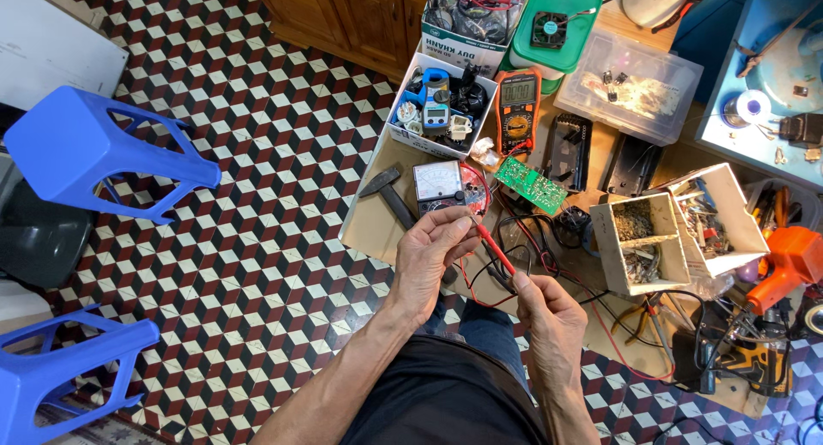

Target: The person tests a small electronic component with a multimeter, then sorts through a box of parts using a magnifying glass. They use pliers to strip the insulation from a wire and insert it into a circuit board, then connect the board to a power supply.

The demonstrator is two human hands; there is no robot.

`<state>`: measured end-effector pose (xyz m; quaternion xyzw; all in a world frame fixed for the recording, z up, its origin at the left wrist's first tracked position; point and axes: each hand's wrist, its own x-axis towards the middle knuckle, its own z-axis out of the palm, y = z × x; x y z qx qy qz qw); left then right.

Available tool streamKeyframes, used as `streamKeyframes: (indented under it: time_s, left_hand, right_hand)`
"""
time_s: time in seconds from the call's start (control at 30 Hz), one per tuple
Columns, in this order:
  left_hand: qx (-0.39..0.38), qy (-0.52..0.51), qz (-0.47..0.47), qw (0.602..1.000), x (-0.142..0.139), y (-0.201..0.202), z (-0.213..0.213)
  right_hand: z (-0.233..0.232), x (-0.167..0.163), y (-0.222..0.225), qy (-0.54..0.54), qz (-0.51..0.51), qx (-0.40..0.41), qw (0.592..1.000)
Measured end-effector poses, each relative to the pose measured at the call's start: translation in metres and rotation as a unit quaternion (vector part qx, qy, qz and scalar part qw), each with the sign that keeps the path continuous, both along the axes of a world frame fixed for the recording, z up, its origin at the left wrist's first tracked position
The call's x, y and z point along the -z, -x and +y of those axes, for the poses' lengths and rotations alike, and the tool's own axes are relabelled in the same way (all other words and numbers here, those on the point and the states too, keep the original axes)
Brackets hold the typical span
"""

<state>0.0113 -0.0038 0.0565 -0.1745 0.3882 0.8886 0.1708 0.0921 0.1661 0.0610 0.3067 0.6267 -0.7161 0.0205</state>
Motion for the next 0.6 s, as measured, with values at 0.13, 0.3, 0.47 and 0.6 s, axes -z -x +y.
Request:
streamKeyframes:
  time_s: [0.13, 0.3, 0.47, 0.6]
  left_hand:
    - [0.001, 0.018, 0.008, 1.0, 0.001, 0.001, 0.004]
    - [0.003, 0.04, 0.041, 0.998, 0.006, 0.002, 0.01]
    - [0.0, 0.021, 0.012, 1.0, 0.008, 0.001, 0.016]
    - [0.002, 0.028, 0.021, 0.999, 0.009, 0.0, 0.02]
  right_hand:
    - [0.003, -0.002, 0.001, -0.006, -0.002, -0.005, 1.0]
    - [0.005, -0.004, 0.001, -0.007, -0.035, -0.011, 0.999]
    - [0.005, 0.0, -0.004, 0.012, -0.026, -0.005, 1.0]
    - [0.007, 0.006, -0.008, 0.049, -0.006, 0.004, 0.999]
